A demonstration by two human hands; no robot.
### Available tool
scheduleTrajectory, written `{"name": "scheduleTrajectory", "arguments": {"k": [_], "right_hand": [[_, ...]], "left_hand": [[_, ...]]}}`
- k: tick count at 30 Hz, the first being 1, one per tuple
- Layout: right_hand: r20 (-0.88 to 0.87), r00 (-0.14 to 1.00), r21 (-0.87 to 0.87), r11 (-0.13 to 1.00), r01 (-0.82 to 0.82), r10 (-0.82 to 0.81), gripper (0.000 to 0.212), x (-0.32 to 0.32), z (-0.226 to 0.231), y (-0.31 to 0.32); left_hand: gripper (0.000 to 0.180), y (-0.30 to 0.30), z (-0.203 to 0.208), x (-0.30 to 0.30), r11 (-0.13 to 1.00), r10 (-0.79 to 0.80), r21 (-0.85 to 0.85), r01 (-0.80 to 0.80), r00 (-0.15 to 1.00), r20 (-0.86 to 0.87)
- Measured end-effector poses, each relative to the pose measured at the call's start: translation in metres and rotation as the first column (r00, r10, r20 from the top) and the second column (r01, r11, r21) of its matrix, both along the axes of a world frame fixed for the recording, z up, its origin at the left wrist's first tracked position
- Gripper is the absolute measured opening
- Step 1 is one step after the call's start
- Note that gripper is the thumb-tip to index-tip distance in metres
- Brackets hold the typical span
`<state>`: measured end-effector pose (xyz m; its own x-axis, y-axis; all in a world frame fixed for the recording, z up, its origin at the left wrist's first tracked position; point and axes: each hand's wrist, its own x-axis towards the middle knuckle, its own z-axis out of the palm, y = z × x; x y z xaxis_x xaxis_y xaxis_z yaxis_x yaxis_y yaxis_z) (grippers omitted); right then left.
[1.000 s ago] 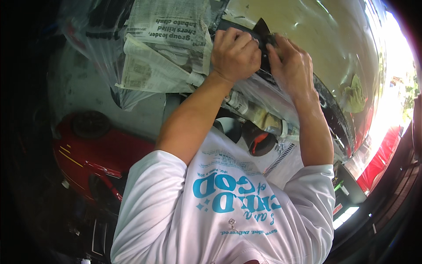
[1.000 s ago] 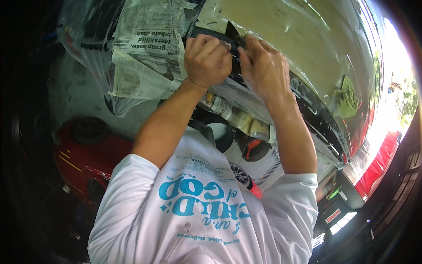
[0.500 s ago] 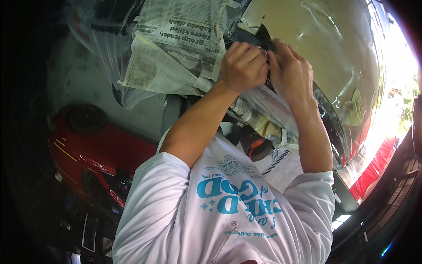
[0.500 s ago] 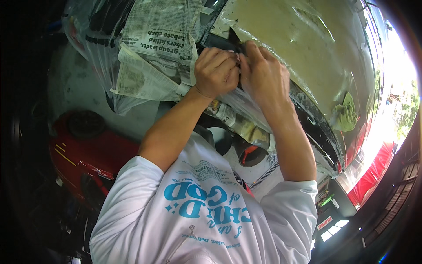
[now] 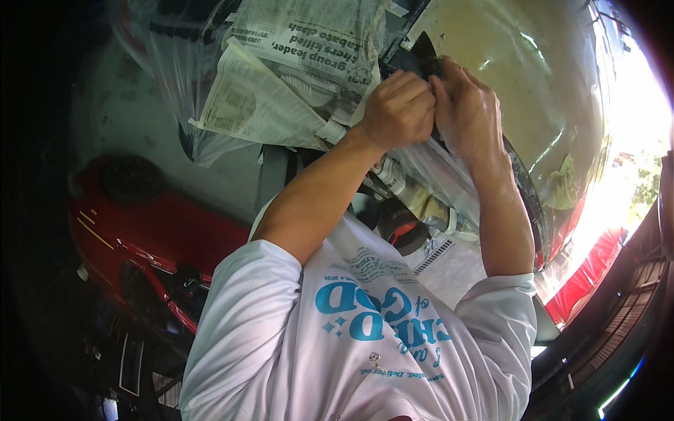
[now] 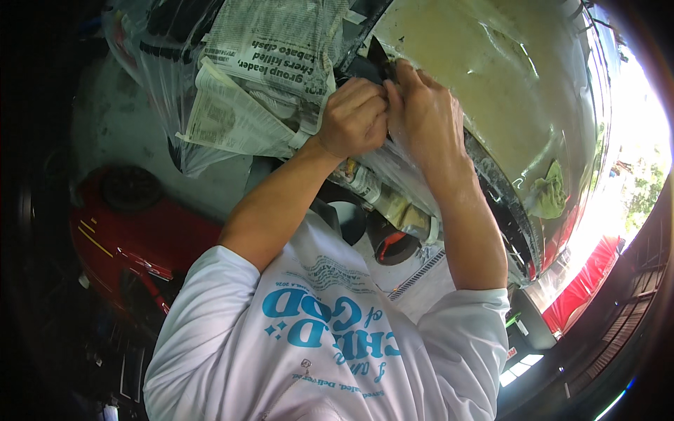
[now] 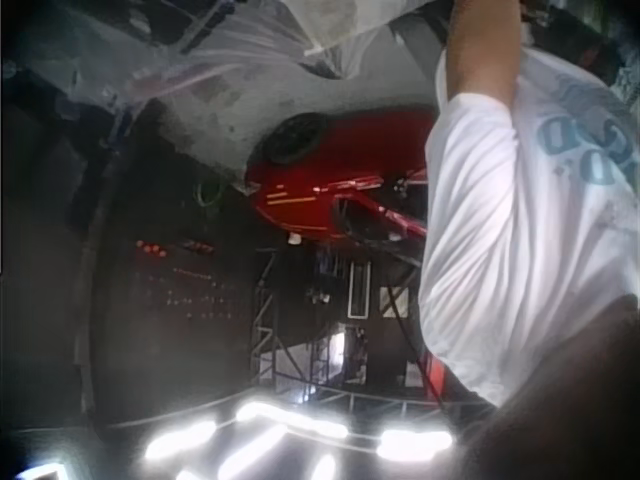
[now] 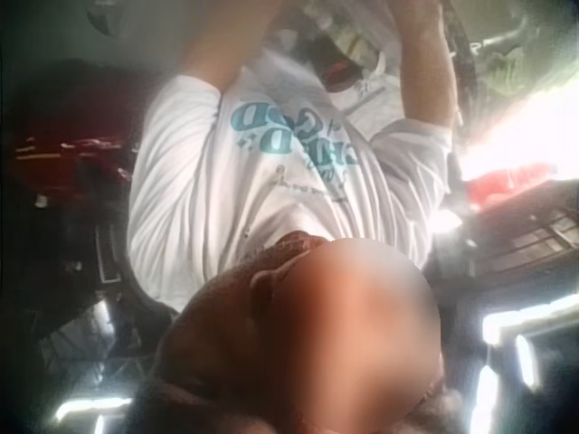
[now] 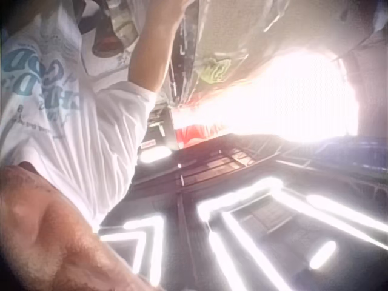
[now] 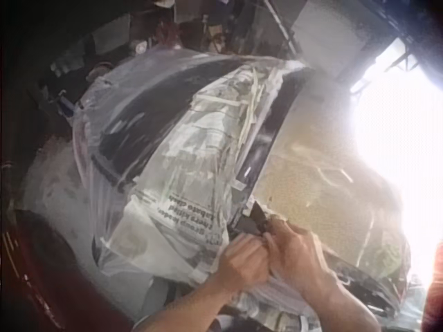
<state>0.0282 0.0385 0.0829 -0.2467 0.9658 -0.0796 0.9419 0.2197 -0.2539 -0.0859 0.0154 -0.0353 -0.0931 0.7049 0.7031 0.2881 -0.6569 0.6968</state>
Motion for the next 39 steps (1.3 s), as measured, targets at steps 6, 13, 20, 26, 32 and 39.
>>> {"name": "scheduleTrajectory", "arguments": {"k": [6, 13, 20, 26, 32, 39], "right_hand": [[0.035, 0.999, -0.035, 0.999, -0.02, 0.021, 0.023, -0.004, 0.001, 0.004], [-0.047, 0.998, -0.049, 0.998, -0.035, 0.032, 0.024, -0.009, -0.007, 0.01], [-0.09, 0.92, -0.264, 0.9, 0.346, -0.38, 0.044, -0.004, 0.016, 0.014], [-0.293, 0.786, -0.44, 0.806, 0.395, -0.545, 0.044, -0.018, 0.03, 0.01], [-0.137, 0.865, -0.339, 0.843, 0.418, -0.483, 0.044, -0.024, 0.017, 0.023], [-0.111, 0.89, -0.239, 0.881, 0.408, -0.442, 0.043, -0.033, 0.012, 0.027]], "left_hand": [[0.006, 0.0, 0.002, -0.004, 0.999, -0.036, -0.034, 0.039, 0.996, 0.087], [0.01, 0.001, 0.002, -0.006, 0.997, -0.028, -0.069, 0.036, 0.993, 0.115], [0.011, 0.003, 0.003, -0.002, 0.998, -0.005, -0.059, 0.011, 0.995, 0.098], [0.011, 0.004, 0.002, -0.003, 0.998, -0.013, -0.065, 0.018, 0.996, 0.086], [0.009, 0.005, 0.004, -0.004, 0.996, -0.048, -0.074, 0.057, 0.992, 0.114], [0.01, 0.008, 0.002, -0.005, 0.994, -0.057, -0.081, 0.073, 0.982, 0.178]]}}
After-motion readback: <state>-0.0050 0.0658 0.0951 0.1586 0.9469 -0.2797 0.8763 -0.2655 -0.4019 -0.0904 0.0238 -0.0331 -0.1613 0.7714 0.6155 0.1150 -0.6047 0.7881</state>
